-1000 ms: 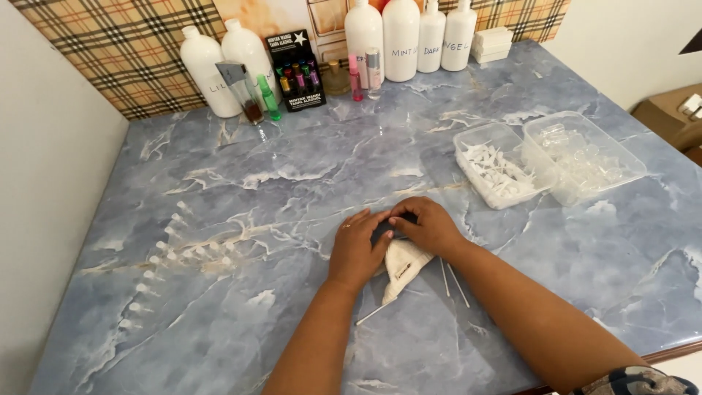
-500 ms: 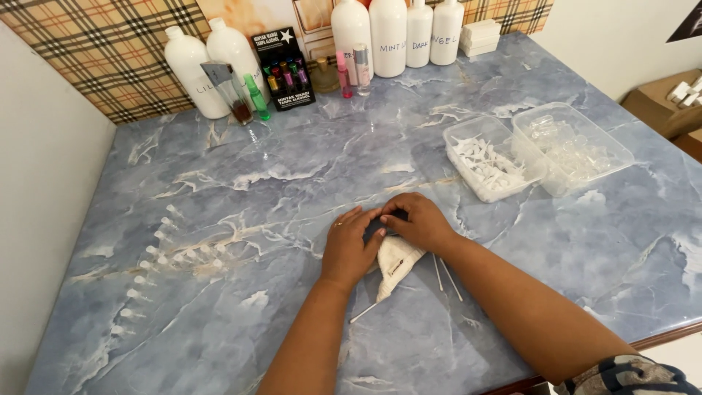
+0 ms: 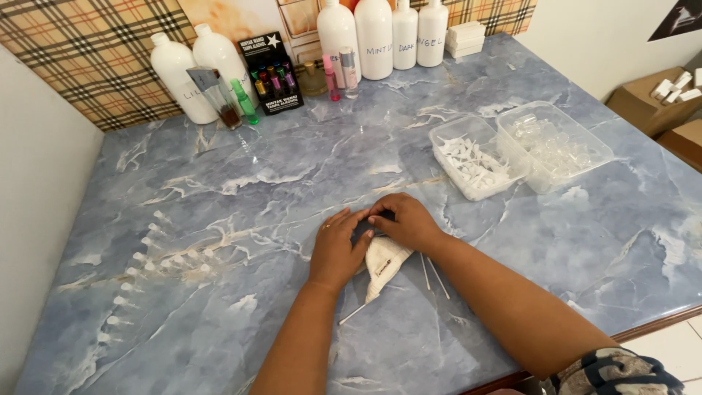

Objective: Assembling small plastic perfume tester vials by joining the body and cap components.

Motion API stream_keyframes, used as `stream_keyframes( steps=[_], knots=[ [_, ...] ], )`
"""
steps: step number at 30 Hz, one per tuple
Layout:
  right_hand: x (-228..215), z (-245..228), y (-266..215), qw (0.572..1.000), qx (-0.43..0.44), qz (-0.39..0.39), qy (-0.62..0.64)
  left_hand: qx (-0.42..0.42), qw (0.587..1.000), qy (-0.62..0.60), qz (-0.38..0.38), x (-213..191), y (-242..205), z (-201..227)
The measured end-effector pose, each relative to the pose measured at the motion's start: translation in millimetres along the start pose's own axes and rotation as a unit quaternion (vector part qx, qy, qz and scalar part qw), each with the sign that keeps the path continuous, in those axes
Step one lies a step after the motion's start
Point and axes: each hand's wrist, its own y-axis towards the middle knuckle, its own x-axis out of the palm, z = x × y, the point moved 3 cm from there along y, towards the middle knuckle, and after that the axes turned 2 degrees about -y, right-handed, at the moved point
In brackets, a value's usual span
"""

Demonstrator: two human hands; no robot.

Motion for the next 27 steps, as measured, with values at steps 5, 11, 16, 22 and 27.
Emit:
stream_keyframes(
  steps=[5,11,16,22,27],
  knots=[
    [1,-2,0,1.000,-0.001,-0.003,0.009,-0.006,1.000,0.004,-0.009,-1,-1,3],
    [-6,-11,0,0.999,0.017,-0.012,0.032,-0.015,1.000,-0.018,0.005,-3,3,3],
    [-35,-2,8,0.987,0.081,0.026,0.140,-0.089,0.987,-0.133,-0.015,-8,27,21],
    [-133,-8,19,0.969,0.078,0.132,0.193,-0.030,0.982,-0.184,0.012,-1,98,105],
    [-224,41,18,0.976,0.109,0.188,0.011,0.072,0.988,-0.134,0.007,48,157,168]
  ],
)
